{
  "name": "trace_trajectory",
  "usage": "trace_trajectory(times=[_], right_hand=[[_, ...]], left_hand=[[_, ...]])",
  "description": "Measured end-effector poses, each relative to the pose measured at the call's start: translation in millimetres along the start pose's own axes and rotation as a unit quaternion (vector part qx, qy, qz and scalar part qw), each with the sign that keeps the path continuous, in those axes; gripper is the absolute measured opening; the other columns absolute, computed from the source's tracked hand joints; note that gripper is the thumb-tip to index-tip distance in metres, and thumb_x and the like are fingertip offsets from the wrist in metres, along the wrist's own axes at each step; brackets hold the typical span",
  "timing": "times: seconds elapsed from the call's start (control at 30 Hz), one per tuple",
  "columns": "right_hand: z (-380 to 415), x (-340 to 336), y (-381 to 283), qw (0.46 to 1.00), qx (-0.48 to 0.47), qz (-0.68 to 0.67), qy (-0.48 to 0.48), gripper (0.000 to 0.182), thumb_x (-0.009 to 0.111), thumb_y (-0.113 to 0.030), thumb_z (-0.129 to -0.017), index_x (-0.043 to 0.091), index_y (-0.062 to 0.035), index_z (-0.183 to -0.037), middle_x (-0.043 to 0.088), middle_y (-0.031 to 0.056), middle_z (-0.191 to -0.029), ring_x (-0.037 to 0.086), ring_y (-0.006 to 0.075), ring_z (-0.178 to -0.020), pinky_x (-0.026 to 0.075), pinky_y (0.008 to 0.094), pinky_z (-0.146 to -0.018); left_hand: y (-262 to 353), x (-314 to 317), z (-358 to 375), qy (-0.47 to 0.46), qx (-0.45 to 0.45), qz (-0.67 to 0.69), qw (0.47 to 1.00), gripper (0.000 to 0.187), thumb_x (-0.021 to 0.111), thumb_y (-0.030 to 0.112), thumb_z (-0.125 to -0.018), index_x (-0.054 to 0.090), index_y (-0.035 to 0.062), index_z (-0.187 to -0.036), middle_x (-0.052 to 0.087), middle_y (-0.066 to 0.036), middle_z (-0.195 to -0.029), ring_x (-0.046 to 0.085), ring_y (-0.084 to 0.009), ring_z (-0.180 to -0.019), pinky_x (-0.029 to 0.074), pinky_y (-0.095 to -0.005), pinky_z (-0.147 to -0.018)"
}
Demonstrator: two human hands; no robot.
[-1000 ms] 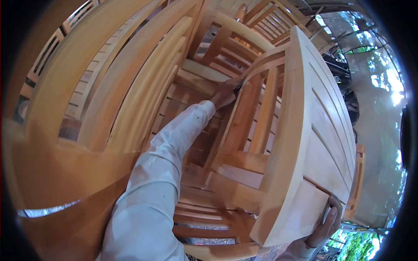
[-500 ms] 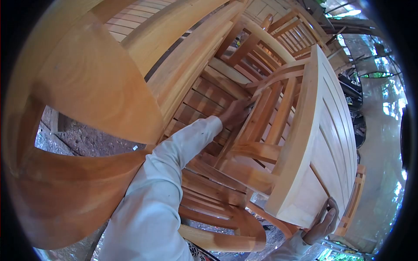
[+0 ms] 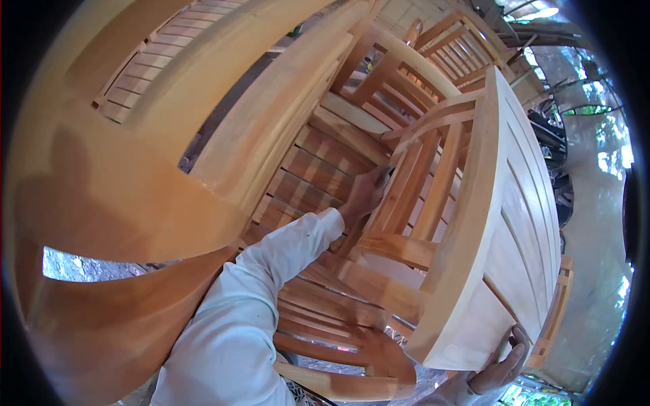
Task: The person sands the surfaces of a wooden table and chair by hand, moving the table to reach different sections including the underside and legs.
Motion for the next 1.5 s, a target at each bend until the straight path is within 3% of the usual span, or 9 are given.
trace_trajectory(times=[0.2, 0.4, 0.6, 0.7, 0.8, 1.0, 1.3, 1.4, 1.5], right_hand=[[1.6, -1.0, -2.9, 0.999, 0.000, 0.029, 0.025, 0.050, 0.040, -0.034, -0.108, 0.071, 0.0052, -0.109, 0.072, 0.0167, -0.115, 0.062, 0.0270, -0.107, 0.045, 0.0418, -0.094], [2.5, -4.2, -1.1, 0.997, 0.016, 0.052, 0.047, 0.048, 0.042, -0.032, -0.108, 0.070, 0.0060, -0.107, 0.072, 0.0161, -0.111, 0.062, 0.0273, -0.106, 0.047, 0.0423, -0.094], [5.9, -9.2, 12.0, 0.996, -0.022, 0.022, 0.086, 0.041, 0.043, -0.024, -0.108, 0.068, 0.0062, -0.099, 0.071, 0.0174, -0.104, 0.064, 0.0280, -0.103, 0.048, 0.0415, -0.094], [6.6, -8.6, 7.8, 0.995, -0.027, 0.024, 0.088, 0.039, 0.043, -0.023, -0.108, 0.067, 0.0059, -0.098, 0.071, 0.0177, -0.103, 0.064, 0.0282, -0.102, 0.049, 0.0414, -0.093], [5.3, -9.1, 8.8, 0.995, -0.035, 0.019, 0.086, 0.039, 0.043, -0.022, -0.108, 0.067, 0.0059, -0.097, 0.071, 0.0180, -0.103, 0.065, 0.0284, -0.102, 0.049, 0.0417, -0.092], [5.8, -11.6, 12.1, 0.995, -0.035, 0.024, 0.089, 0.039, 0.043, -0.022, -0.109, 0.066, 0.0059, -0.096, 0.071, 0.0184, -0.102, 0.065, 0.0289, -0.100, 0.049, 0.0423, -0.092], [4.4, -5.1, 2.6, 0.994, -0.057, 0.053, 0.078, 0.040, 0.040, -0.023, -0.109, 0.064, 0.0048, -0.092, 0.070, 0.0176, -0.099, 0.064, 0.0285, -0.097, 0.048, 0.0417, -0.089], [4.0, -5.2, 4.8, 0.995, -0.053, 0.039, 0.078, 0.041, 0.039, -0.023, -0.108, 0.064, 0.0040, -0.091, 0.069, 0.0173, -0.098, 0.063, 0.0279, -0.095, 0.047, 0.0412, -0.088], [5.4, -6.0, 3.5, 0.995, -0.044, 0.031, 0.081, 0.040, 0.039, -0.023, -0.108, 0.063, 0.0033, -0.090, 0.069, 0.0170, -0.098, 0.062, 0.0278, -0.095, 0.047, 0.0409, -0.088]], left_hand=[[-11.2, 4.9, -10.3, -0.075, -0.087, -0.046, 0.992, 0.029, 0.059, 0.008, -0.101, 0.067, 0.0028, -0.129, 0.072, -0.027, -0.103, 0.071, -0.0427, -0.100, 0.056, -0.0431, -0.084], [-46.9, 31.6, -87.3, -0.026, 0.043, -0.092, 0.994, 0.027, 0.059, 0.011, -0.098, 0.074, 0.0059, -0.121, 0.074, -0.022, -0.111, 0.070, -0.0399, -0.109, 0.055, -0.0450, -0.093], [-38.9, 14.0, -96.3, 0.084, -0.051, -0.061, 0.993, 0.026, 0.060, 0.018, -0.100, 0.074, 0.0019, -0.114, 0.072, -0.026, -0.099, 0.071, -0.0434, -0.095, 0.054, -0.0452, -0.081], [-27.3, 0.8, -80.0, -0.019, -0.241, -0.094, 0.966, 0.029, 0.058, 0.020, -0.101, 0.072, 0.0022, -0.119, 0.071, -0.028, -0.097, 0.072, -0.0433, -0.095, 0.054, -0.0458, -0.081], [-32.7, 27.6, -64.3, -0.040, -0.015, -0.066, 0.997, 0.032, 0.057, 0.021, -0.102, 0.071, 0.0058, -0.127, 0.071, -0.029, -0.106, 0.069, -0.0448, -0.104, 0.055, -0.0487, -0.085], [-41.3, 22.2, -29.9, -0.116, -0.015, -0.001, 0.993, 0.044, 0.051, 0.025, -0.108, 0.055, 0.0025, -0.146, 0.062, -0.028, -0.136, 0.060, -0.0415, -0.130, 0.048, -0.0399, -0.104], [-72.4, 70.8, -132.6, -0.170, -0.096, -0.096, 0.976, 0.039, 0.043, 0.024, -0.111, 0.061, -0.0046, -0.129, 0.068, -0.028, -0.121, 0.064, -0.0440, -0.115, 0.050, -0.0443, -0.098], [-73.4, 57.7, -104.6, -0.105, 0.062, -0.046, 0.991, 0.038, 0.043, 0.025, -0.111, 0.063, -0.0023, -0.129, 0.068, -0.028, -0.122, 0.064, -0.0424, -0.116, 0.050, -0.0428, -0.098], [-65.7, 29.0, -48.9, -0.075, -0.022, -0.004, 0.997, 0.039, 0.043, 0.027, -0.111, 0.064, -0.0003, -0.129, 0.070, -0.027, -0.118, 0.067, -0.0399, -0.113, 0.051, -0.0422, -0.096]])
Point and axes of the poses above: each hand's wrist, its own z-axis away from the middle knuckle, its own x-axis out of the palm, y = z × x, the point moved 6 cm from there along -z, towards the middle knuckle
